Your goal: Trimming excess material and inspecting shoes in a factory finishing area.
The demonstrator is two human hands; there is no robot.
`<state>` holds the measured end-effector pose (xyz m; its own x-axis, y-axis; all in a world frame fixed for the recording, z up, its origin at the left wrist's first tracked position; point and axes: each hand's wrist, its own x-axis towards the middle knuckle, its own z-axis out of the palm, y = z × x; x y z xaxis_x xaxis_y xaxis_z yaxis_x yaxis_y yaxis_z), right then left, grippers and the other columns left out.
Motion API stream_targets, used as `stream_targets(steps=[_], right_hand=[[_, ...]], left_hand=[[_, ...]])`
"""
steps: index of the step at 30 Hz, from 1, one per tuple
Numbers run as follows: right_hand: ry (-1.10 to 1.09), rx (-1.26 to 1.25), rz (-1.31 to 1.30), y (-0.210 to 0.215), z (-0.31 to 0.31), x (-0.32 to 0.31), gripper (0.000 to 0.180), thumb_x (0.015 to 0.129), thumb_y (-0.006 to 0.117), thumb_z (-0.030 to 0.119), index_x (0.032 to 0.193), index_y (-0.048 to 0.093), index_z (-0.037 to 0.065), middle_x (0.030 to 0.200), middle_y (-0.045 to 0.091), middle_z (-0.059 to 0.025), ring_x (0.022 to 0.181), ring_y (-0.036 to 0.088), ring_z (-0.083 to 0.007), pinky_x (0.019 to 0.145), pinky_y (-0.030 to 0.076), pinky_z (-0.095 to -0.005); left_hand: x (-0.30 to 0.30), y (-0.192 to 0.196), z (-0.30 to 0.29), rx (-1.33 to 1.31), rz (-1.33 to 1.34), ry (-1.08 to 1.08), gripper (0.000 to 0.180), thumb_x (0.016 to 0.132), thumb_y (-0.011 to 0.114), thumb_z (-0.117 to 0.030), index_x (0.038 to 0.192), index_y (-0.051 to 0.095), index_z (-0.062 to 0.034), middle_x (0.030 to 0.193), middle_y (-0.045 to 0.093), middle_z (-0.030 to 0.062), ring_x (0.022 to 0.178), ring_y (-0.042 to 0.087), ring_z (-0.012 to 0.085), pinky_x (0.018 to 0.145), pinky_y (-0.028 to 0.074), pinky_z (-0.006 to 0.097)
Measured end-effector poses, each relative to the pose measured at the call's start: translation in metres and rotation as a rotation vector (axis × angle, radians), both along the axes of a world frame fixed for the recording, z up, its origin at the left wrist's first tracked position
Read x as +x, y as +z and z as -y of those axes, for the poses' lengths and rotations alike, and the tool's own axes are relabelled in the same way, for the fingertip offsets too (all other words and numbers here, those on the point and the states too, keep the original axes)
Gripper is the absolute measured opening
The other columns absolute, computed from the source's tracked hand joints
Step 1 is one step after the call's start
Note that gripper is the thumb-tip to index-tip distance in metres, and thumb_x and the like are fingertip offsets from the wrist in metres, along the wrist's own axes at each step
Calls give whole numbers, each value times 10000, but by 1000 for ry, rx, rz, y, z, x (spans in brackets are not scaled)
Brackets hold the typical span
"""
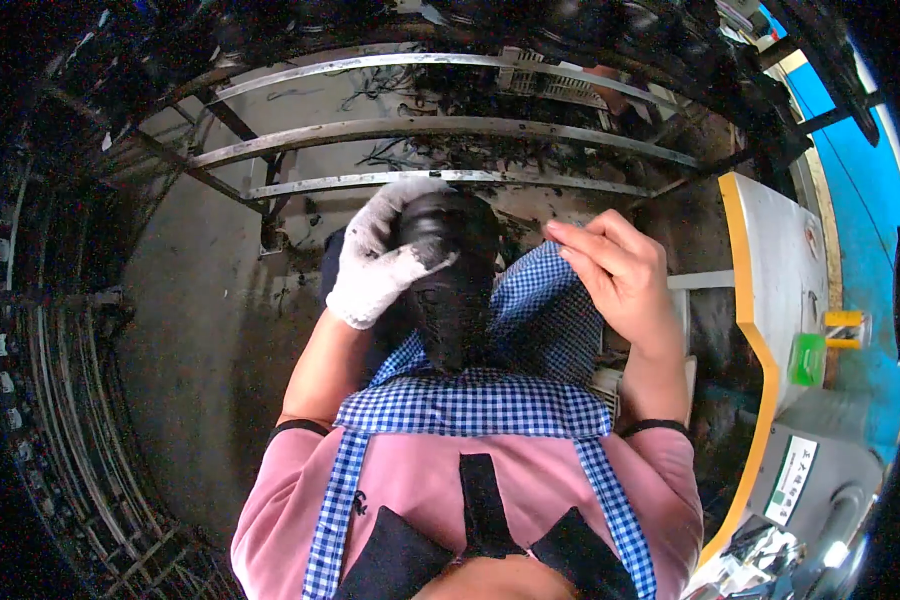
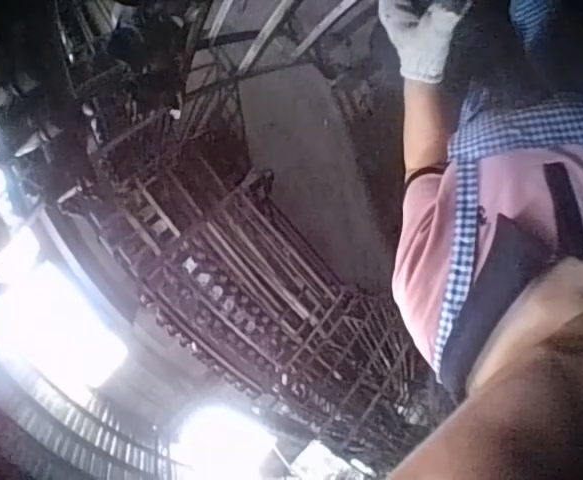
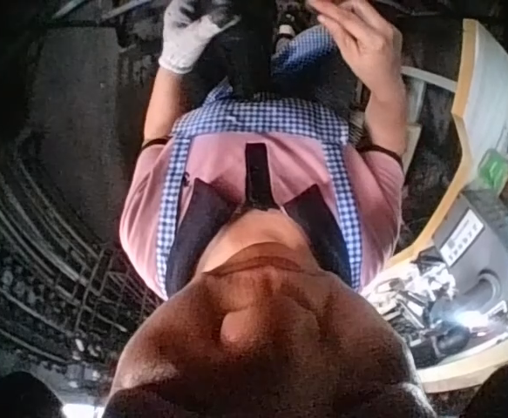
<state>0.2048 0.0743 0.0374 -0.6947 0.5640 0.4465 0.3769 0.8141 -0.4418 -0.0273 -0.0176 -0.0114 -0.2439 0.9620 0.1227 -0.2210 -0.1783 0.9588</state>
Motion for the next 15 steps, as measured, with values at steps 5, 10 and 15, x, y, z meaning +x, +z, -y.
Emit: stream_targets(steps=[5,10,15], right_hand=[[36,-121,-51,-22,5,10,362,698,712,83,1049,632,45,713,518,-73,598,511,-170,542,424,-268],[99,-280,-75,-51,16,22,795,537,832,159,1239,477,41,794,564,-69,657,537,-151,564,451,-273],[79,-330,-175,-78,32,28,872,524,837,270,1268,436,55,1080,581,-161,891,616,-281,698,512,-356]], left_hand=[[-26,-13,-7,119,35,272,508,758,623,-210,1209,474,-29,1117,540,51,1033,498,170,883,418,309],[-44,-41,-15,93,791,297,659,802,567,-523,1246,444,-52,1178,532,108,1053,521,271,929,416,398],[-40,-39,-23,29,813,371,651,823,496,-571,1237,477,-68,1200,544,111,1071,530,275,926,435,428]])
